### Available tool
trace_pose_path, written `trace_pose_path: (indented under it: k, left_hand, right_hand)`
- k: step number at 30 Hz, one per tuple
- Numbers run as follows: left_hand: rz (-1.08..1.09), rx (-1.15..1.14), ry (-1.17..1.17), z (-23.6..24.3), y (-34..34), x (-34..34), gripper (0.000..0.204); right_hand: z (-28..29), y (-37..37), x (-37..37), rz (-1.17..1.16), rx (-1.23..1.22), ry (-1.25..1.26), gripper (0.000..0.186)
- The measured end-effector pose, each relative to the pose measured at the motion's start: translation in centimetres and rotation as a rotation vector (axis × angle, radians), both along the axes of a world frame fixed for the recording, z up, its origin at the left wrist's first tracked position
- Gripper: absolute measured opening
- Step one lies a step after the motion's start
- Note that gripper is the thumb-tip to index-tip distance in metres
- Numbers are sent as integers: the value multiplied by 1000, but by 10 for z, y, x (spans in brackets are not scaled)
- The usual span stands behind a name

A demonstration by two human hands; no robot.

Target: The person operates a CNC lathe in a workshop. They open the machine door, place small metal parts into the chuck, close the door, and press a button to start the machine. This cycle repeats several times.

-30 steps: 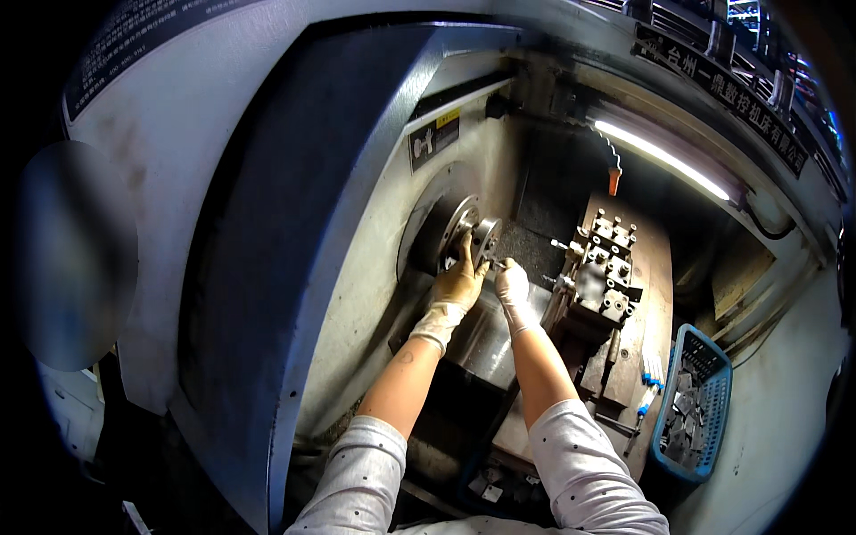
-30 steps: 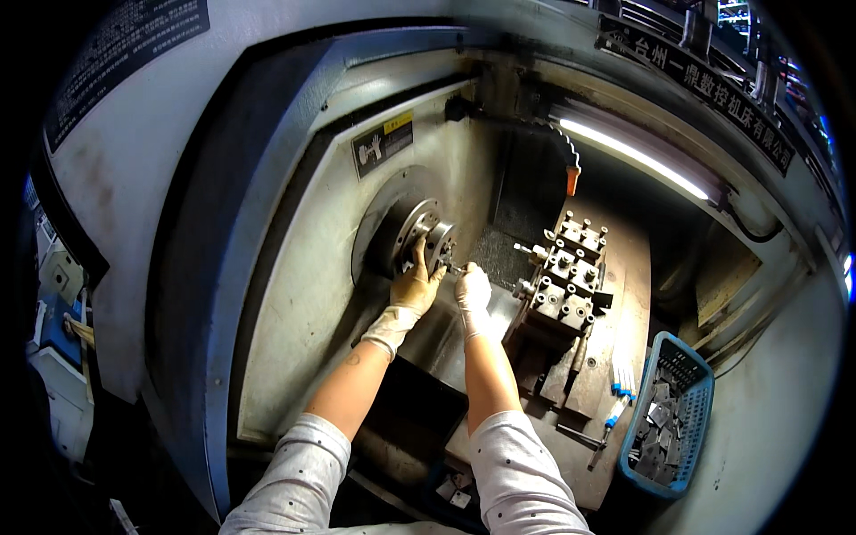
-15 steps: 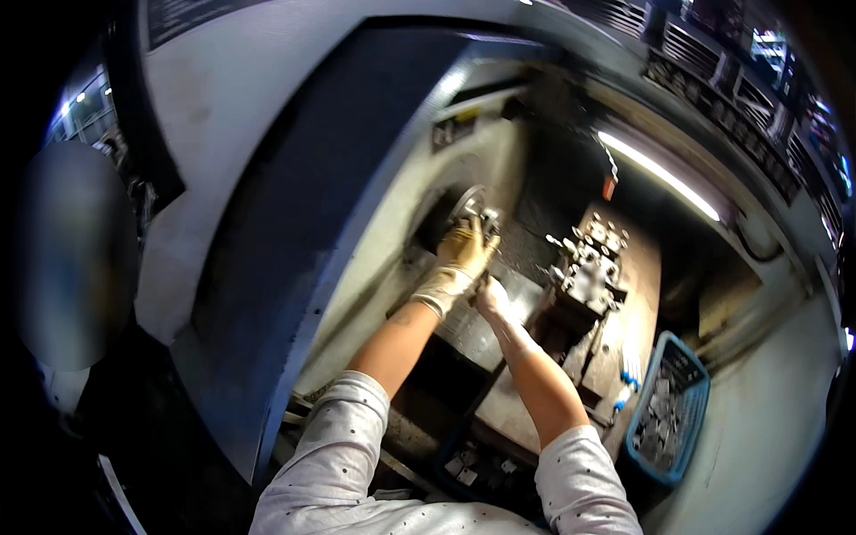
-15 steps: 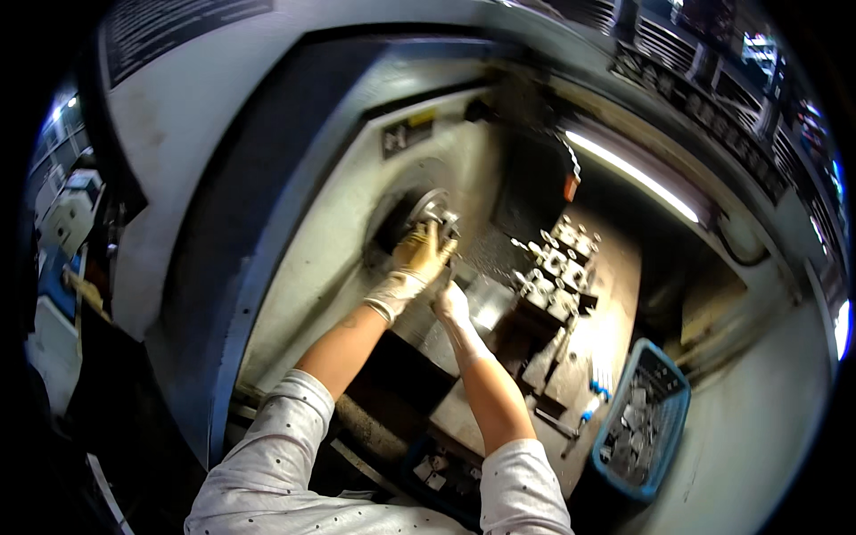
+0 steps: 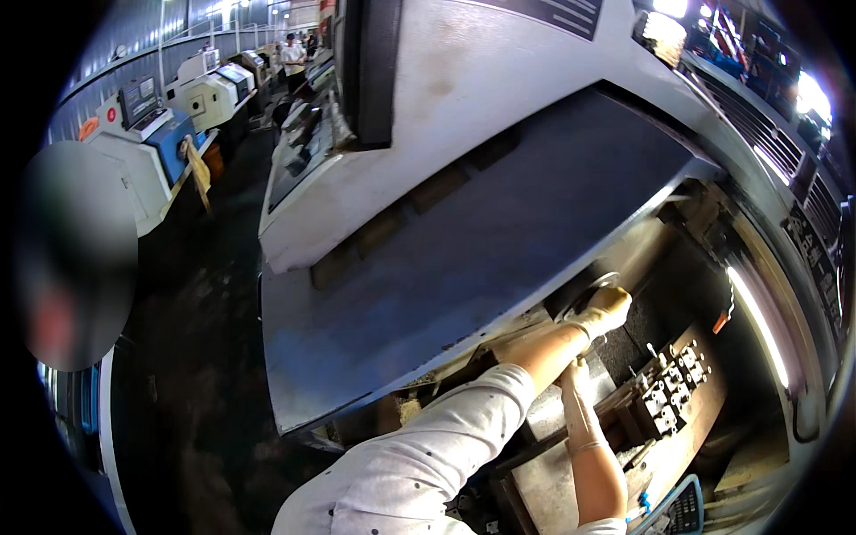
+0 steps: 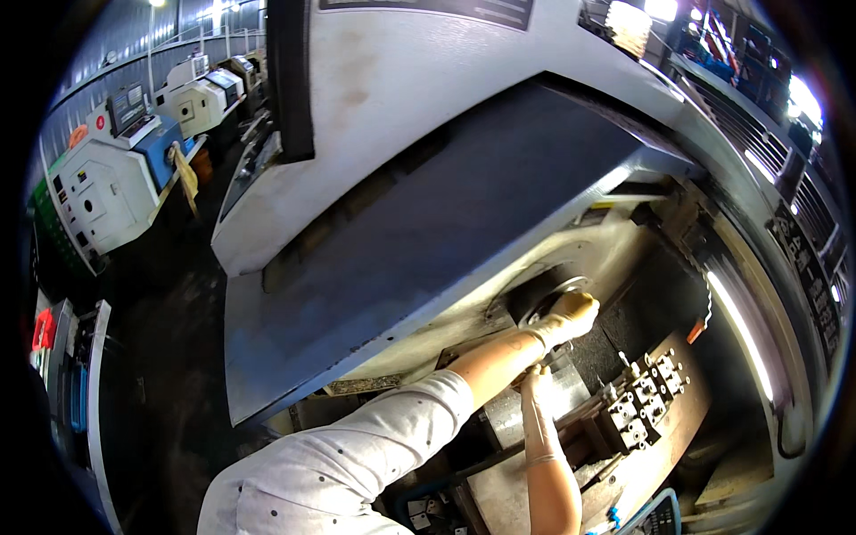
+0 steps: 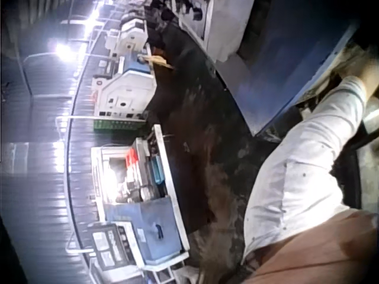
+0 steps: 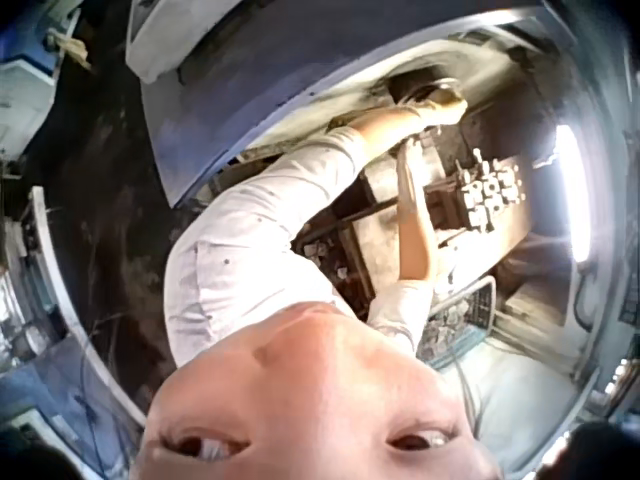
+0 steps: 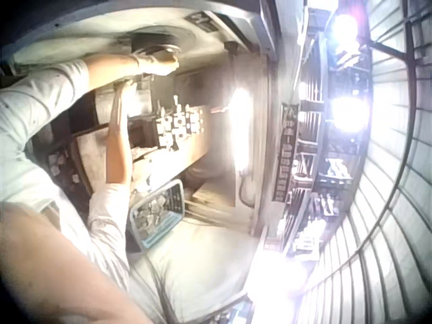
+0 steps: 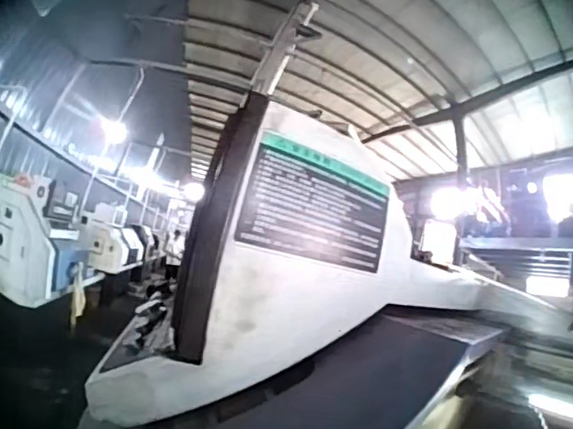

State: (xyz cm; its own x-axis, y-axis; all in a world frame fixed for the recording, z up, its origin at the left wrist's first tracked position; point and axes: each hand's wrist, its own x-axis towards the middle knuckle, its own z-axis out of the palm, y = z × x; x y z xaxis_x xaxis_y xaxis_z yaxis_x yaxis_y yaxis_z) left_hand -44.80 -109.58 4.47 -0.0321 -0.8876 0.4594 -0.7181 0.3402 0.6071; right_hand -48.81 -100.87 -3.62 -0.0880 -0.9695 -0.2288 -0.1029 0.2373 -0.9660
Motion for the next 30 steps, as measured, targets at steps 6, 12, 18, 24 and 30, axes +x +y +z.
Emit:
trace_pose_path:
  k: [6, 12, 18, 24, 30]
  left_hand:
    - [-17, -311, 37, -7, 19, 4, 16]
    - [112, -554, 224, -34, 44, 15, 39]
    - [-504, -100, 1326, -55, 36, -8, 43]
    - [-107, -712, 276, -26, 41, 6, 20]
    - [-64, -722, 165, -28, 21, 14, 19]
  right_hand:
    - [-37, -34, -22, 3, 0, 85, 39]
    - [-37, -45, -24, -59, -90, 86, 34]
    - [-48, -46, -40, -171, -254, 301, 31]
    - [-65, -24, 1, -225, -165, 536, 30]
    - [16, 13, 20, -387, -29, -459, 42]
